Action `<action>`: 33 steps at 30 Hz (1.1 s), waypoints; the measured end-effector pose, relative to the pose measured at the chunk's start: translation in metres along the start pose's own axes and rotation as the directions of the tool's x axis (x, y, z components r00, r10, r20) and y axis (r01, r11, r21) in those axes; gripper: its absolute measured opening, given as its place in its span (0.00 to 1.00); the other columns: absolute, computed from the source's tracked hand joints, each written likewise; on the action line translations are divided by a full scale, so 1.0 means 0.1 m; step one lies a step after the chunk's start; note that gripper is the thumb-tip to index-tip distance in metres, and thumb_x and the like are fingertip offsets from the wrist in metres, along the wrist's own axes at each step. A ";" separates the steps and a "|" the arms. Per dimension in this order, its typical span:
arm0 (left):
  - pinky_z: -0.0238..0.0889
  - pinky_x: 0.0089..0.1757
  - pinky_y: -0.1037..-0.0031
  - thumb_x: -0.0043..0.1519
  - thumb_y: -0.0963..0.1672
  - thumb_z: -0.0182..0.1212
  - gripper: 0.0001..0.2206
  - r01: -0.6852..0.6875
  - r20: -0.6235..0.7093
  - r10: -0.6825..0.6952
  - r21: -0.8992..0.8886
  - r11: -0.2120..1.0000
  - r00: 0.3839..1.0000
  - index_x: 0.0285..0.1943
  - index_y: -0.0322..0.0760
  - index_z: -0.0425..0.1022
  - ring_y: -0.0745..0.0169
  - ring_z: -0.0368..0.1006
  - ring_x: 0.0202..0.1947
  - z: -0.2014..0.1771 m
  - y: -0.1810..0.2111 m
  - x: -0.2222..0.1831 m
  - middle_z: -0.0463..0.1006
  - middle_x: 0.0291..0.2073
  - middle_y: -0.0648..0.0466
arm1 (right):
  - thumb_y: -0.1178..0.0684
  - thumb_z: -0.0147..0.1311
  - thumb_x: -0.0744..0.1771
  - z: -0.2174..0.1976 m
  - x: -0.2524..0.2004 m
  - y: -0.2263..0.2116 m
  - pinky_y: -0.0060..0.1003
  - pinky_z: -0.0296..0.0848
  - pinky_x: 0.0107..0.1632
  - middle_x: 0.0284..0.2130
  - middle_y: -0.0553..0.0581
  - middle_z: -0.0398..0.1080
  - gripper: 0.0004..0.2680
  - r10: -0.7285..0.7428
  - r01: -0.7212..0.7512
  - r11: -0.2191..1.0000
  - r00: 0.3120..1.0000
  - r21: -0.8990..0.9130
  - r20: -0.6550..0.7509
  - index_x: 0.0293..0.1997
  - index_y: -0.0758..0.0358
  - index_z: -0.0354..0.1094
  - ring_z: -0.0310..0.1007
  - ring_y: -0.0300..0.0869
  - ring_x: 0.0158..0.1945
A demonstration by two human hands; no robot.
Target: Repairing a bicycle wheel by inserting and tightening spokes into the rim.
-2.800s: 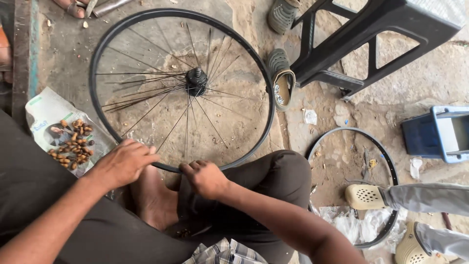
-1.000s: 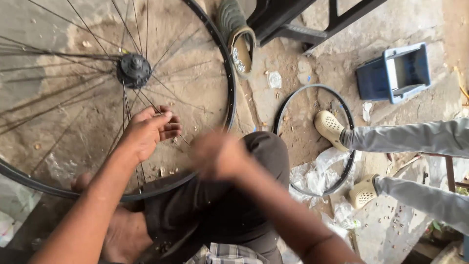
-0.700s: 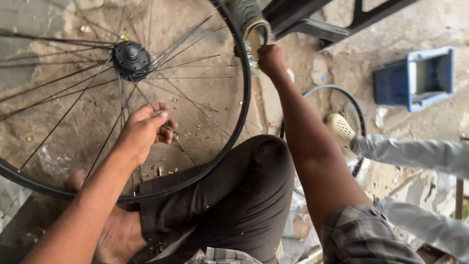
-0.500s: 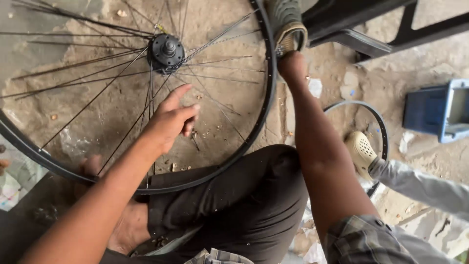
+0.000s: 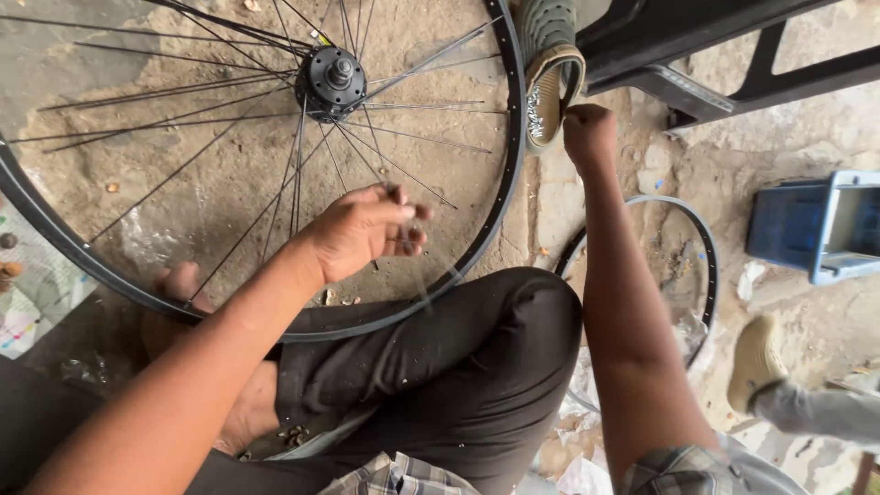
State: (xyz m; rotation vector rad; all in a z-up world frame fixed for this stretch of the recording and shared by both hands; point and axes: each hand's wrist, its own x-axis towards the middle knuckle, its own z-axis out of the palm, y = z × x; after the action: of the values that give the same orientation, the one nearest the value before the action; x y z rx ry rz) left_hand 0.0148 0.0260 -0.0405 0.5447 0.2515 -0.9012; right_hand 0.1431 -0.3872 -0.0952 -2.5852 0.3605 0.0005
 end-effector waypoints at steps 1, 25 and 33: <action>0.78 0.38 0.70 0.59 0.39 0.61 0.07 0.028 -0.012 -0.028 -0.033 0.999 1.000 0.38 0.40 0.65 0.60 0.79 0.35 0.01 -0.05 -0.03 0.80 0.44 0.48 | 0.58 0.51 0.66 -0.13 -0.16 -0.16 0.32 0.76 0.30 0.26 0.56 0.76 0.10 0.117 -0.126 0.982 0.991 0.140 0.072 0.46 0.68 0.78 0.75 0.38 0.26; 0.68 0.35 0.71 0.70 0.48 0.53 0.13 0.256 -0.185 -0.176 0.669 0.698 0.967 0.56 0.45 0.81 0.65 0.71 0.32 -0.06 -0.85 -0.04 0.85 0.43 0.53 | 0.65 0.51 0.72 -0.90 -3.03 -1.61 0.36 0.74 0.49 0.40 0.60 0.72 0.04 -0.020 -0.241 0.514 0.956 0.823 0.293 0.46 0.70 0.73 0.74 0.43 0.43; 0.71 0.32 0.74 0.67 0.45 0.54 0.12 0.231 -0.216 -0.157 0.380 0.896 0.964 0.45 0.33 0.82 0.68 0.73 0.25 0.67 -0.51 -0.20 0.84 0.32 0.52 | 0.69 0.56 0.66 -0.53 -3.66 -1.79 0.35 0.78 0.47 0.39 0.60 0.75 0.04 0.294 -0.334 0.588 0.937 0.737 0.190 0.42 0.71 0.74 0.77 0.42 0.40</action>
State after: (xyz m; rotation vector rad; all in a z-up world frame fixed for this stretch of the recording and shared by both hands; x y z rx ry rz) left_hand -0.0388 -0.0225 0.0066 1.0018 0.2901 -1.1093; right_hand -0.1681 -0.1731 0.0659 -1.6395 0.6419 0.0304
